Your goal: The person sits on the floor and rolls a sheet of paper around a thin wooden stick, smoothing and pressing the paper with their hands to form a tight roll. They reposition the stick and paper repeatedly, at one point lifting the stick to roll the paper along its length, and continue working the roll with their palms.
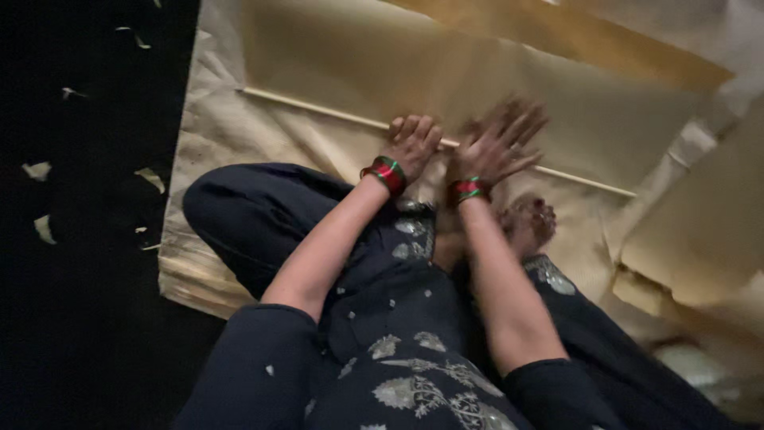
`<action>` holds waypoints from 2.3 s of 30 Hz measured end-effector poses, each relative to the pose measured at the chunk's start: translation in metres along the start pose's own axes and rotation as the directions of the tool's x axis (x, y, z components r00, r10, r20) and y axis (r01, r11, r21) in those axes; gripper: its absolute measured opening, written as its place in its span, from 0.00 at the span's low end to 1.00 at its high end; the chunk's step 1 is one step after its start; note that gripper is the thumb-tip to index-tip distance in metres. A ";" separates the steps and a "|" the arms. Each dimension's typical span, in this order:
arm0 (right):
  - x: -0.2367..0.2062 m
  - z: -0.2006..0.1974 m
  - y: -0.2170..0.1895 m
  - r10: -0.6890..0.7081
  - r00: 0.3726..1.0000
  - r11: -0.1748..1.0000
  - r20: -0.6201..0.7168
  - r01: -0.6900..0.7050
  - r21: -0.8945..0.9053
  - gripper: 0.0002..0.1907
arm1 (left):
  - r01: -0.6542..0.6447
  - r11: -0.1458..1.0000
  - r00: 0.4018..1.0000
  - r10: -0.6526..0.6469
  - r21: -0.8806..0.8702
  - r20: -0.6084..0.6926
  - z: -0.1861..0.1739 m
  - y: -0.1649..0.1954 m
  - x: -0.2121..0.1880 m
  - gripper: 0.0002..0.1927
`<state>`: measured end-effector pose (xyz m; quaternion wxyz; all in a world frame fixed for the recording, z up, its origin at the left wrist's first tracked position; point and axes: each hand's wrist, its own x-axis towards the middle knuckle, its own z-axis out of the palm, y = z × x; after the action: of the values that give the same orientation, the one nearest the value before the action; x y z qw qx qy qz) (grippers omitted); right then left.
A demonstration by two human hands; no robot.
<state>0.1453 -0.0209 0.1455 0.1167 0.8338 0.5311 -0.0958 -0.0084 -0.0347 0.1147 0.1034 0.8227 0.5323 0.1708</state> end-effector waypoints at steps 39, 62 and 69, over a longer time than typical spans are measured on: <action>0.034 0.007 -0.017 -0.232 0.919 0.959 -0.320 0.271 0.082 0.39 | 0.090 0.995 0.975 -0.078 0.050 -0.206 -0.016 -0.034 0.038 0.26; -0.057 -0.002 -0.215 -0.664 0.742 0.728 -0.095 0.670 0.142 0.42 | 0.232 0.973 0.967 -0.229 0.009 -0.115 -0.110 -0.205 -0.042 0.16; -0.067 -0.009 -0.230 -0.808 0.519 0.526 -0.278 0.849 0.052 0.34 | 0.243 0.960 0.970 -0.242 -0.142 0.022 -0.175 -0.257 -0.030 0.18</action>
<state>-0.0913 0.0180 0.1520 -0.0791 0.4899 0.8630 -0.0950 -0.3037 0.0422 0.1799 0.1836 0.7420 0.6152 0.1929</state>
